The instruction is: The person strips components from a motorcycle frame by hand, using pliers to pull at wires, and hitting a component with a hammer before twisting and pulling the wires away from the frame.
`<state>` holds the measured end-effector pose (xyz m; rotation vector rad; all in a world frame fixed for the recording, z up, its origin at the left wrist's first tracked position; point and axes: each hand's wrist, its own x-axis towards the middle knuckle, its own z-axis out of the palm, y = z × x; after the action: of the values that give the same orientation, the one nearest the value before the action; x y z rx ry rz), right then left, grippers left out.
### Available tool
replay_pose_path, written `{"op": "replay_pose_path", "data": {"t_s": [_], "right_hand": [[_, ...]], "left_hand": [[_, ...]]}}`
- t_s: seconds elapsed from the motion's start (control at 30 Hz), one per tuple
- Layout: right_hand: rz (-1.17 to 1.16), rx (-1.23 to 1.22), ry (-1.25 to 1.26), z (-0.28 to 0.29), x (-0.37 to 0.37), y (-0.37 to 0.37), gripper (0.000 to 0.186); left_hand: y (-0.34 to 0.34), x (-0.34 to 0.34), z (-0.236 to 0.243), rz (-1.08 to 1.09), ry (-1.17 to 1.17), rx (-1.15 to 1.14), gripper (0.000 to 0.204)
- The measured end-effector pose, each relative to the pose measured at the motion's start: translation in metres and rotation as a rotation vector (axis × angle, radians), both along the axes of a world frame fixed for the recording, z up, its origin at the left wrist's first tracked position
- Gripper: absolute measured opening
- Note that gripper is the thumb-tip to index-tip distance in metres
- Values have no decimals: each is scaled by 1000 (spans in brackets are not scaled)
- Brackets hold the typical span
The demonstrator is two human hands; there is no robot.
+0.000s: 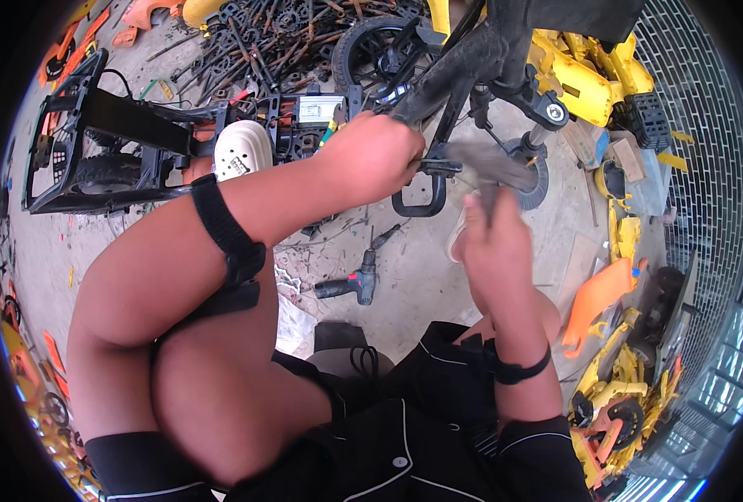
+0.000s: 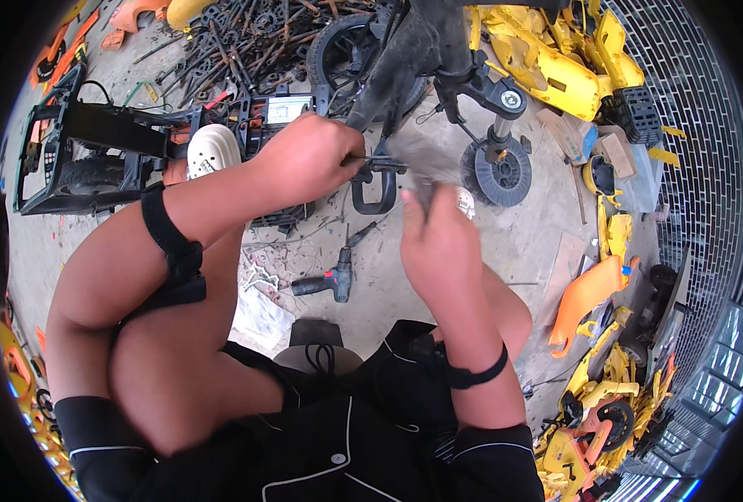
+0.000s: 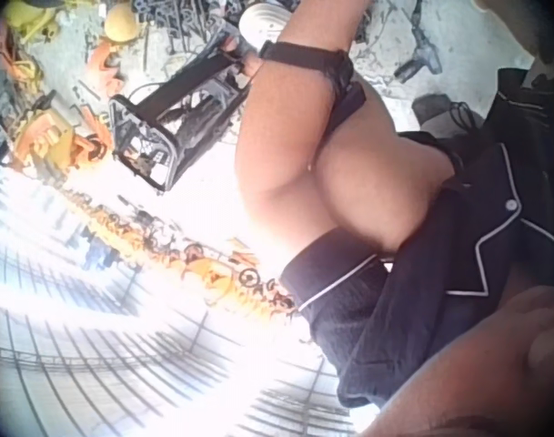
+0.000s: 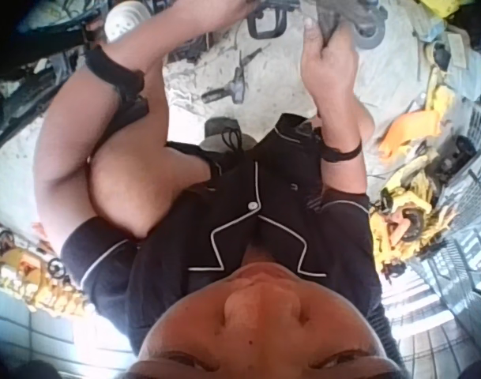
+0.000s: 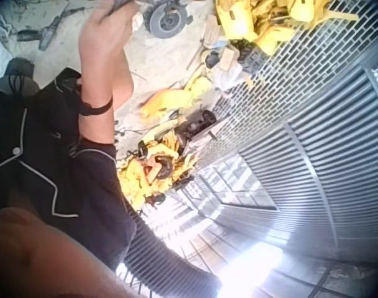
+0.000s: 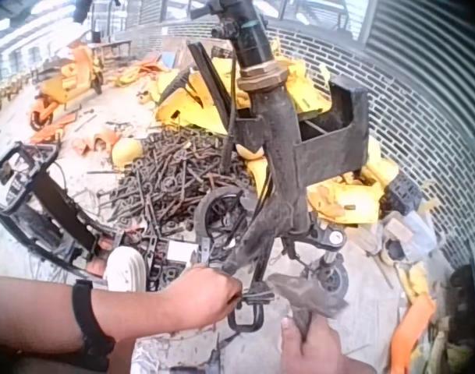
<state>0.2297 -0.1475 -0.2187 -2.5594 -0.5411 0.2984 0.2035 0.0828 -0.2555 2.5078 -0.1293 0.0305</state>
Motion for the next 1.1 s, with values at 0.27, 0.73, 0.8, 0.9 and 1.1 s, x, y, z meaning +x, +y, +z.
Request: {"op": "replay_pose_path", "data": {"t_s": [0.27,0.73,0.8,0.9,1.1], "right_hand": [[21,16,-36,3,-6,6,35],[21,-7,61,11,0,3,36],[-35,9,-11,8,-8,8,35],[-9,-108,-116,-20,-6,9,36],[-46,-85,26,-16,-4,9,39]], "left_hand": [[-1,3,0,19,12,11,16],[-4,4,5,52,107,-9,18],[-6,5,4,53,115,-26,18],[-4,7,7,28,137,-12,18],[18,-5,0,-6,237,46,18]]}}
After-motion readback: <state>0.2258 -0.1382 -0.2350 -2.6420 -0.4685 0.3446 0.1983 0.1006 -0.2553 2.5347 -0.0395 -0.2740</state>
